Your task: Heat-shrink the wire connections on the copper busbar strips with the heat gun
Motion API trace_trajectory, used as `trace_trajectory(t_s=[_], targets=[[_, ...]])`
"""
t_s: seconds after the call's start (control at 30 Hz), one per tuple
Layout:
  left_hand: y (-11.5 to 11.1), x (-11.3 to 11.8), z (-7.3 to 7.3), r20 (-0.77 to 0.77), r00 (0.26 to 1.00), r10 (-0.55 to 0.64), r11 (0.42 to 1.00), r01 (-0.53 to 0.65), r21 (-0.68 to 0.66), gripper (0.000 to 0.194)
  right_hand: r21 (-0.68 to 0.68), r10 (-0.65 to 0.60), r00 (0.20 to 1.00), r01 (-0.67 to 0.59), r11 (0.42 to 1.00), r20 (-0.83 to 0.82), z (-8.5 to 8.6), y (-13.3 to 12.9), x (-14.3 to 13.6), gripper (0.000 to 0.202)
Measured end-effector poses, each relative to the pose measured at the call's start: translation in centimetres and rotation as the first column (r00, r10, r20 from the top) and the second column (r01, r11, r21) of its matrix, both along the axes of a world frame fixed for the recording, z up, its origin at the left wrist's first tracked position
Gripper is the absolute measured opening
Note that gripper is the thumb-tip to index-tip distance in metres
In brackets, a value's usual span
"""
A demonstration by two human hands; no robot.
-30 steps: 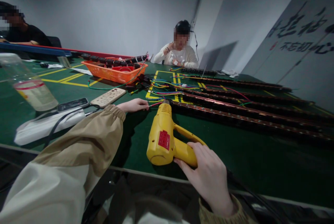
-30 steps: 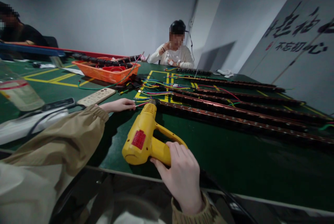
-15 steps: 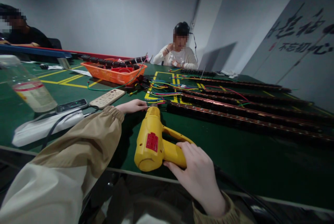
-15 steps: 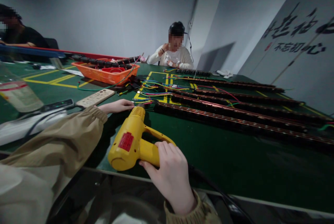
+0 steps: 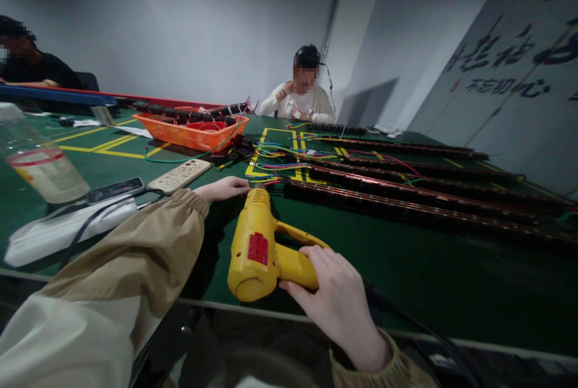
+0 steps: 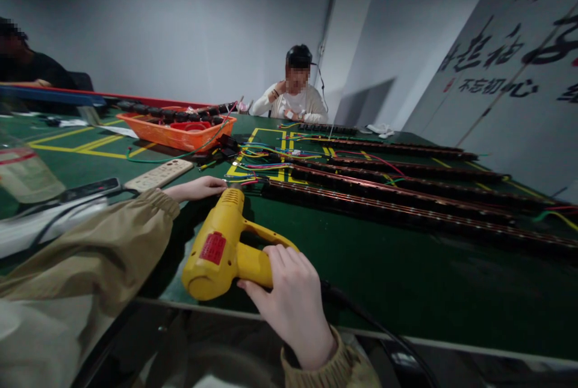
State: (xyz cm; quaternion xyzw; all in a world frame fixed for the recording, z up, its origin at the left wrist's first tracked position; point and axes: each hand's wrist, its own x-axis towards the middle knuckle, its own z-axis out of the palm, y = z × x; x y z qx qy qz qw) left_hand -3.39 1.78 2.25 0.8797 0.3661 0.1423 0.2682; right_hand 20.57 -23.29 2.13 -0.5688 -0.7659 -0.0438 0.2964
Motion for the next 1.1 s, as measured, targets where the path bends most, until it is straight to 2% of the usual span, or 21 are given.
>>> trace_trajectory(t_s=[0.3, 0.53, 0.7, 0.9, 1.1], targets=[[0.2, 0.1, -0.1, 0.021, 1.0, -0.017, 1.0, 0.017, -0.018, 0.046, 0.146, -0.149, 0.987, 0.14, 0.979, 0.059, -1.1, -0.6, 0.7, 0.041], [0.0, 0.2, 0.1, -0.005, 1.0, 0.012, 1.0, -0.012, -0.028, 0.048, 0.18, -0.169, 0.983, 0.154, 0.972, 0.074, -1.5, -0.6, 0.7, 0.042], [0.1, 0.2, 0.3, 0.027, 1.0, -0.013, 0.996, 0.015, -0.083, 0.047, 0.129, -0.135, 0.989, 0.127, 0.984, 0.059, -1.2, -0.6, 0.5, 0.04], [0.1, 0.1, 0.4, 0.028, 1.0, -0.013, 0.997, 0.015, -0.08, 0.047, 0.005, -0.112, 0.994, 0.112, 0.994, 0.004, -0.5, -0.8, -0.7, 0.033], [-0.4, 0.3, 0.6, 0.038, 0.999, 0.0, 0.998, 0.003, -0.065, 0.044, -0.014, -0.062, 0.998, 0.062, 0.998, -0.003, -0.5, -0.5, -1.0, 0.037]])
